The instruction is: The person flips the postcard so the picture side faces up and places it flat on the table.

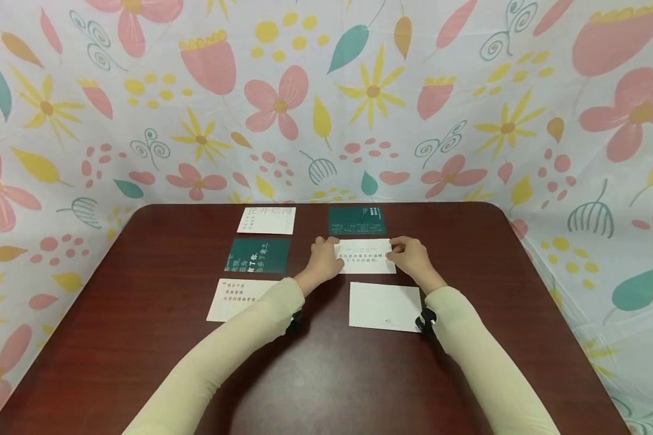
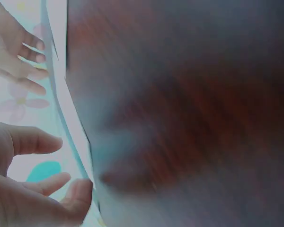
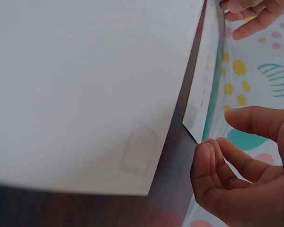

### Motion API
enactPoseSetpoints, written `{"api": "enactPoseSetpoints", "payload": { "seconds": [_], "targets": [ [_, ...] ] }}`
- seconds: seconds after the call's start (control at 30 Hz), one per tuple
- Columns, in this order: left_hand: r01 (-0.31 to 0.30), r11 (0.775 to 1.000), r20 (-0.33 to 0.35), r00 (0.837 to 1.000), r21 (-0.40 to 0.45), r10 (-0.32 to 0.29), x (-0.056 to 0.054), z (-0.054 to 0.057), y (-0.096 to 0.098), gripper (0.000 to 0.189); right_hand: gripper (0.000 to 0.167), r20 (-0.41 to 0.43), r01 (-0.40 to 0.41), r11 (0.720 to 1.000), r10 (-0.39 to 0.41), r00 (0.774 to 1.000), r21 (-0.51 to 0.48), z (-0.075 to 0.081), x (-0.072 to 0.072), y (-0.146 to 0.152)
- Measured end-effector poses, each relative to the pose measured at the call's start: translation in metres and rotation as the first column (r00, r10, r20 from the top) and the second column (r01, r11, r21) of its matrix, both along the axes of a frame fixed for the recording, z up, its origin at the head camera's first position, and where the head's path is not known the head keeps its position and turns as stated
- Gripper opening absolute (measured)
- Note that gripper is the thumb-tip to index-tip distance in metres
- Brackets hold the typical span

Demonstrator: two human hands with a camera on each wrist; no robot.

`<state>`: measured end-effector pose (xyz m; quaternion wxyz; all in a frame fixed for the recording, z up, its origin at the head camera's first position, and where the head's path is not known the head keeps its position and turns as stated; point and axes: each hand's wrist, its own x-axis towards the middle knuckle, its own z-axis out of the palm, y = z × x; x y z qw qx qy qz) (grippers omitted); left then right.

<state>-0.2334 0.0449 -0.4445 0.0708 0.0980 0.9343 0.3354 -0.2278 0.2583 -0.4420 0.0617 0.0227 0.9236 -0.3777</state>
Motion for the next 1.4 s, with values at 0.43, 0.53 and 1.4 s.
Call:
{"api": "enactPoseSetpoints", "payload": {
  "seconds": [0.43, 0.53, 1.4],
  "targets": [
    [0.054, 0.982, 0.044, 0.997, 0.180, -0.063, 0.044, 0.005, 0.001, 0.056, 0.046, 0.012, -0.047, 0.999, 0.047, 0.999, -0.015, 0.013, 0.045, 0.017],
    [0.066, 0.969, 0.074, 0.994, 0.237, -0.085, 0.057, 0.003, -0.002, 0.058, 0.050, 0.035, -0.047, 0.999, 0.047, 0.998, -0.001, 0.015, 0.059, 0.024],
    [0.026, 0.898, 0.187, 0.975, 0.439, -0.120, 0.110, -0.007, -0.003, 0.064, 0.042, 0.013, 0.068, 0.996, -0.067, 0.998, -0.050, 0.004, 0.110, 0.013]
  ]
}}
